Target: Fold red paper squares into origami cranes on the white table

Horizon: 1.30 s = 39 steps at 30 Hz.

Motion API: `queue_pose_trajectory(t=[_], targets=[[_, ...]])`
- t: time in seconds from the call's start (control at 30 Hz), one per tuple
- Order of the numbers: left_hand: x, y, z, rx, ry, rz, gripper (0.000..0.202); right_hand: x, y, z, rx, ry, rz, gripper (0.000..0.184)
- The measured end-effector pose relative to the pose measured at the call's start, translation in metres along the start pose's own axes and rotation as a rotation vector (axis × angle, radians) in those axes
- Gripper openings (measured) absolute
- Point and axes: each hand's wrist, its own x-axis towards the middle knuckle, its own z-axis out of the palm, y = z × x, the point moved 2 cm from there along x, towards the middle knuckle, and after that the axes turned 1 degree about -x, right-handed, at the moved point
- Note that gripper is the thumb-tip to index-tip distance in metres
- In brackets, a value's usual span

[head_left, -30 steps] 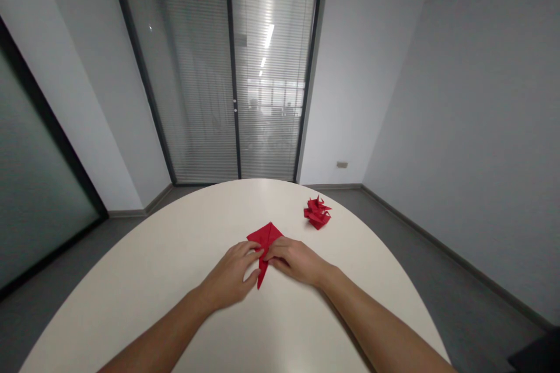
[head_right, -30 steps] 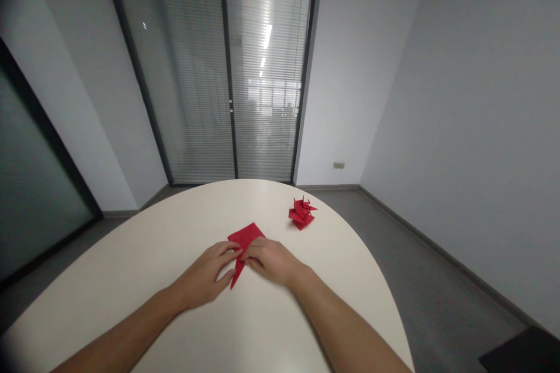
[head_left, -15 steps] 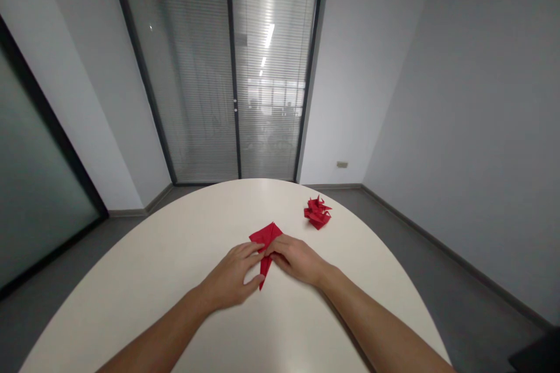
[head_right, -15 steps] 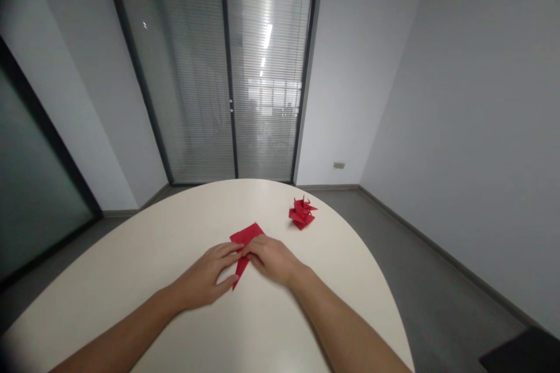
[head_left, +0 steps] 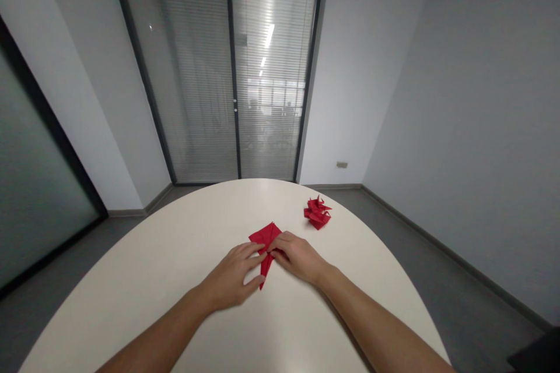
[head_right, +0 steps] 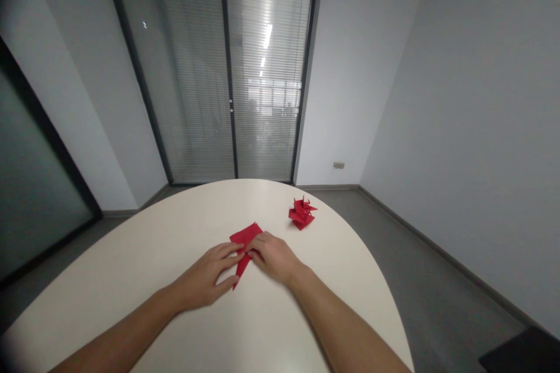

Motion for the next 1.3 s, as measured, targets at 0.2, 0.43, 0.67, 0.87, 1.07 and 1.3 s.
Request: queue_pose_trajectory(t=[0.2,0.43,0.67,0.87,1.07,1.3], targets=[[0.0005,0.0011,-0.0017,-0.014,-0.025,-0.005,0.048,-0.0007,0.0005,0.0002,-0.011,-0.014,0.021,0.016],[0.0009,0.0008,-0.0018,-0.021,-0.034,0.004,0.05,-0.0003,-0.001,-0.0012,-0.041,0.004,0.099,0.018],[0.0015,0.0033,-0.0054,0.003,-0.051,0.001,0.051,0.0011,-0.0025,0.0003,-0.059,-0.005,0.101,0.02],[0.0007,0.0026,-0.0042,0.007,-0.03,0.003,0.051,0.001,0.001,0.0063,-0.061,-0.031,0.03,0.031],[0.0014,0.0028,-0.0029,0.025,-0.003,-0.007,0.048,0.0023,-0.0051,0.0035,-0.053,-0.08,-0.028,0.039],[0.0004,0.0019,-0.0019,0.016,0.012,0.027,0.045,-0.0034,-0.0019,0.0045,-0.051,-0.212,0.141,0.067]])
